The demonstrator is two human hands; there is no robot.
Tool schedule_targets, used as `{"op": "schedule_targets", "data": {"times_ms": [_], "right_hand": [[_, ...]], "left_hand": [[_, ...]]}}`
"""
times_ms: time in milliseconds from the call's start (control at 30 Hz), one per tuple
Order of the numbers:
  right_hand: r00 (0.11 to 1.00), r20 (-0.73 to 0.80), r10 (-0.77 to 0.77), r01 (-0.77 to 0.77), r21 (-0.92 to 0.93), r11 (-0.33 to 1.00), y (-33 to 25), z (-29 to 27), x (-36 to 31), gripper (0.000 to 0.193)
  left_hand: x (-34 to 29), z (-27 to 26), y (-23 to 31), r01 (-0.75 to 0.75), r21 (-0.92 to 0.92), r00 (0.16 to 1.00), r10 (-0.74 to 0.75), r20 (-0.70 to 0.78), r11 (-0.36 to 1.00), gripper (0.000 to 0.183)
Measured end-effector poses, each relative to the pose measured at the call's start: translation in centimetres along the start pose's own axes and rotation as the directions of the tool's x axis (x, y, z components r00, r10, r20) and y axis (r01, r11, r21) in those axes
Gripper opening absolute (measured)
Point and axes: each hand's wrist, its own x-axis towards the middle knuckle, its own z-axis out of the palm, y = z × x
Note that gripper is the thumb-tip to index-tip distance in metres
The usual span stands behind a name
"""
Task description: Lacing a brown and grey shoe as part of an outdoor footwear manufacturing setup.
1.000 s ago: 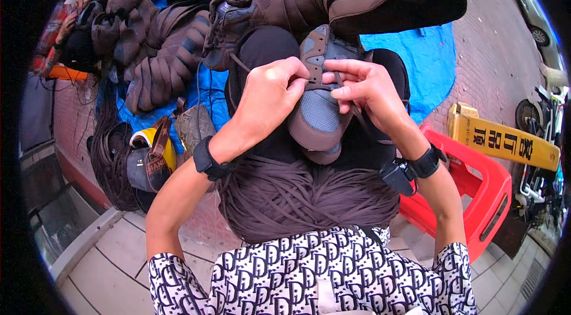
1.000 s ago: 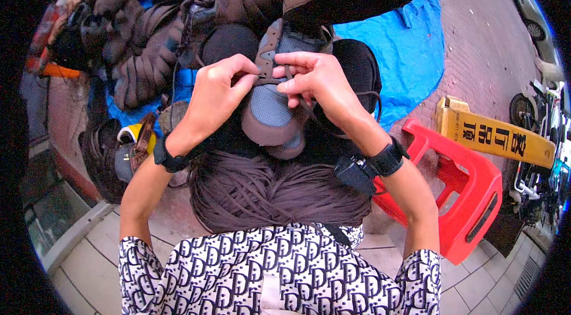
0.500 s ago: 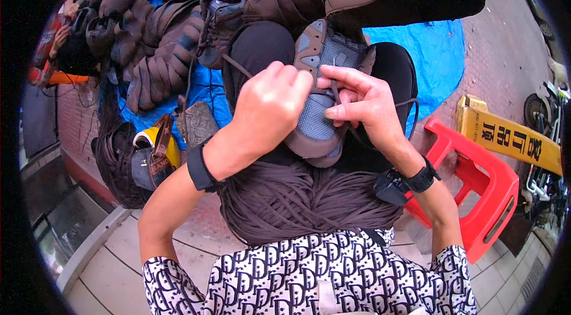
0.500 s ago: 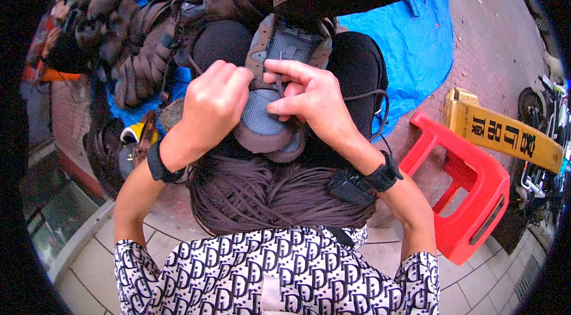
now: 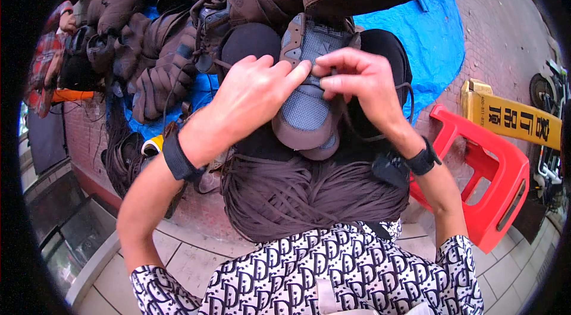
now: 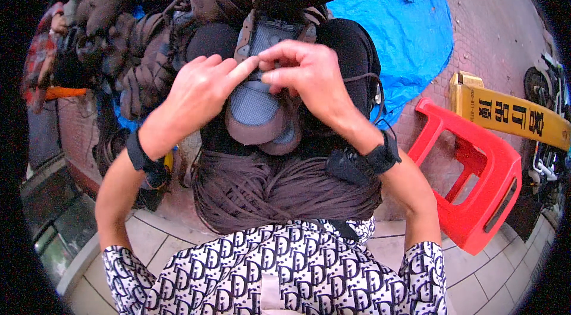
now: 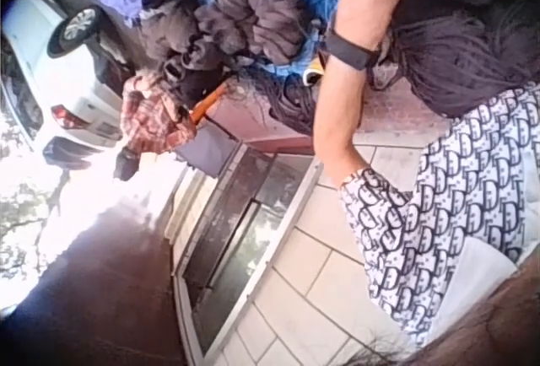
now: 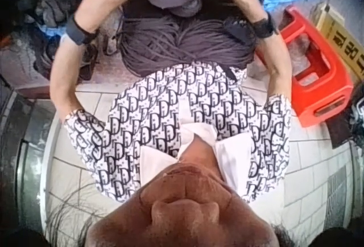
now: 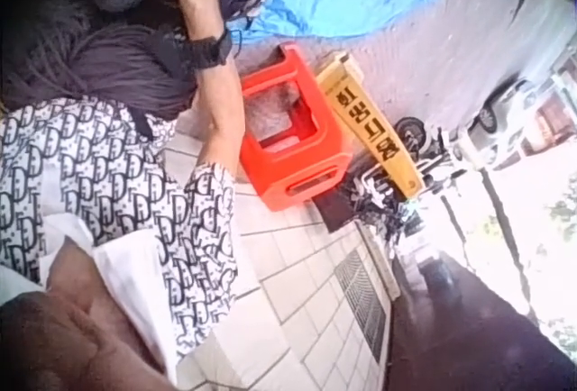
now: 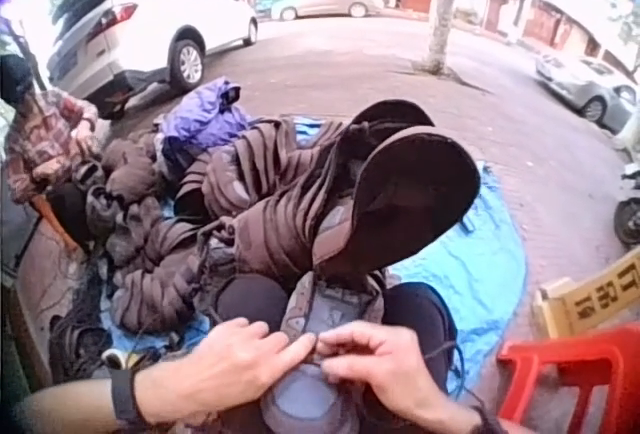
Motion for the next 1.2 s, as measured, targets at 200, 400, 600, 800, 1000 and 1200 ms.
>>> {"op": "schedule_targets", "data": {"times_ms": [200,400,600,800,1000,1200], "right_hand": [[0.953,0.037,-0.3,0.286,-0.434,0.854,-0.2,0.4,4.0,0.017],[0.8,0.347,-0.49,0.596,-0.556,0.58,1.7,0.3,5.8,0.023],[0.885,0.464,-0.05,0.343,-0.574,0.743,-1.2,0.3,6.4,0.018],[0.915,0.395,0.087,0.147,-0.527,0.837,-1.6,0.2,6.0,0.014],[0.896,0.413,0.165,0.044,-0.452,0.891,-1.4,-0.1,6.0,0.011],[0.91,0.372,0.182,-0.007,-0.425,0.905,-1.4,-0.2,6.1,0.011]], "left_hand": [[2.0,-1.4,-1.9,-0.026,0.003,0.973,0.025,0.229,1.0,0.017],[1.0,-0.9,-2.4,-0.106,0.076,0.979,0.091,0.185,0.991,0.019],[0.8,-0.4,-2.8,-0.172,0.006,0.984,0.172,0.056,0.985,0.021],[1.7,-0.4,-4.5,-0.282,-0.166,0.943,0.305,0.134,0.945,0.025],[2.7,-1.0,-5.2,-0.272,-0.281,0.931,0.325,0.164,0.92,0.031],[4.1,-1.6,-5.8,-0.296,-0.299,0.893,0.374,0.251,0.907,0.029]]}}
